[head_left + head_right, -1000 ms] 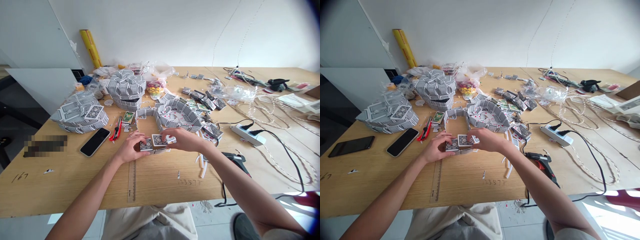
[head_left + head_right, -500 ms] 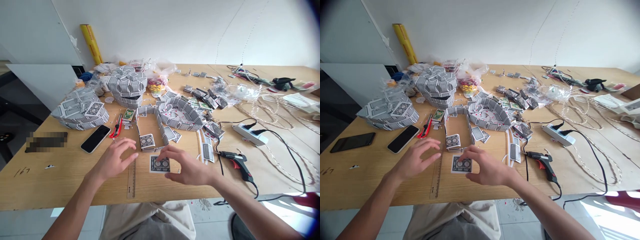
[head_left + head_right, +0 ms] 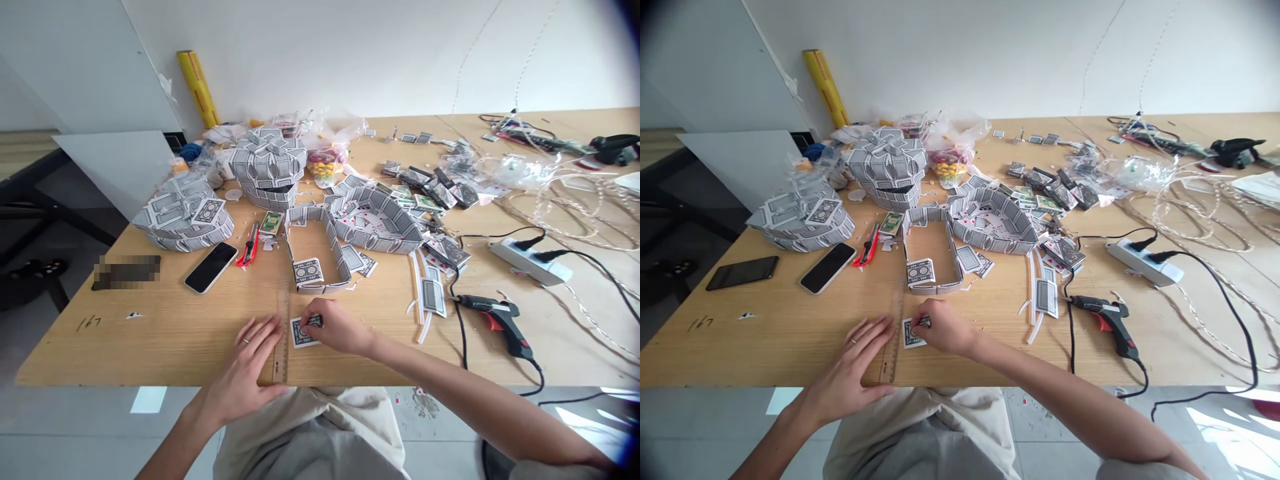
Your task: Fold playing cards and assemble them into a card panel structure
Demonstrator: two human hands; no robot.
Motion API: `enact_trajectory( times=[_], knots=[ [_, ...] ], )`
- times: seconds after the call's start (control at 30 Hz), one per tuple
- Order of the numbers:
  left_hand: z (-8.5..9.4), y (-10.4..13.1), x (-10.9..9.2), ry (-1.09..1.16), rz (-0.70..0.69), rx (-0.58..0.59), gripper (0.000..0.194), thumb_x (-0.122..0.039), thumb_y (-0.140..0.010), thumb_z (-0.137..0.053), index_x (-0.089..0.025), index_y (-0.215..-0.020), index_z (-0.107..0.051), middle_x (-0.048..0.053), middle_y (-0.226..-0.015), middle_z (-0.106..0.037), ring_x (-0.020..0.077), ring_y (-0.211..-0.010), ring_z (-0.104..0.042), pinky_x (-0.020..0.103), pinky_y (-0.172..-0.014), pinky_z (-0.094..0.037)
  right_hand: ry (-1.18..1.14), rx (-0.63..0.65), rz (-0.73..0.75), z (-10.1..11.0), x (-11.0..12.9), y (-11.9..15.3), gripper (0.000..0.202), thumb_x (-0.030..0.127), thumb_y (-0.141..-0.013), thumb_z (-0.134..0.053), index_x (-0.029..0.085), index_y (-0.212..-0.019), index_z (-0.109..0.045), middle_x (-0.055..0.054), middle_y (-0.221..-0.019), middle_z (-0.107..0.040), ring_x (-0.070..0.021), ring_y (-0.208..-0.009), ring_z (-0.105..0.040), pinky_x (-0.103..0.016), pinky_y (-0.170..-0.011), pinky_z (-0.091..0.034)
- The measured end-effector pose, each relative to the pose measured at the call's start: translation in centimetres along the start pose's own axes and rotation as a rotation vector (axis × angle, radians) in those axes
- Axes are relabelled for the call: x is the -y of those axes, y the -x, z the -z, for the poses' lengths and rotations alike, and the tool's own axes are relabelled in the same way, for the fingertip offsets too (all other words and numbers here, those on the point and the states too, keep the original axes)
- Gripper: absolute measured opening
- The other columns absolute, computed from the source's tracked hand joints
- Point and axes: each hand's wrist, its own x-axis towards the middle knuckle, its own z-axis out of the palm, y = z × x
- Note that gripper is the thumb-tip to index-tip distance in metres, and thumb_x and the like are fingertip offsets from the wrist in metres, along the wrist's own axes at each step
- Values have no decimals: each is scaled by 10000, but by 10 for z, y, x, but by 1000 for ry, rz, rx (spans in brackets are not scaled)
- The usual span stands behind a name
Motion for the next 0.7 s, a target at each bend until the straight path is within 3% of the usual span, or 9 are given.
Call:
enact_trajectory(
  times=[0.13, 0.33, 0.47, 0.7],
  knots=[
    [-8, 0, -9, 10, 25, -51, 1032, -538, -843, -873, -204, -1692, -392, 182, -1669, -515, 443, -1505, -532, 621, -1232, -498, 8, -75, -31, -7, 2, -2, 165, 65, -819, -786, 186, -931, -768, -56, -968, -823, -244, -938, -761, -302, -825, -538],
    [-13, 6, -16, 6, -16, -47, 1049, -553, -897, -825, -245, -1739, -282, 171, -1669, -519, 431, -1490, -555, 619, -1234, -488, -6, -82, -48, -7, 3, -4, 177, 60, -786, -791, 199, -887, -749, -47, -923, -817, -237, -872, -750, -290, -758, -524],
    [-18, 4, -23, -4, -4, -78, 1005, -610, -932, -771, -210, -1722, -295, 183, -1659, -528, 422, -1503, -542, 608, -1232, -491, 6, -94, -60, -10, 1, -6, 152, 83, -780, -804, 195, -868, -750, -55, -909, -813, -247, -875, -747, -294, -745, -517],
    [-24, -2, -26, -13, 5, -48, 959, -554, -932, -781, -217, -1704, -323, 168, -1664, -522, 400, -1495, -551, 593, -1250, -473, 16, -91, -50, -10, 1, -5, 130, 105, -797, -805, 191, -868, -740, -53, -900, -804, -239, -863, -734, -295, -734, -498]
  ],
)
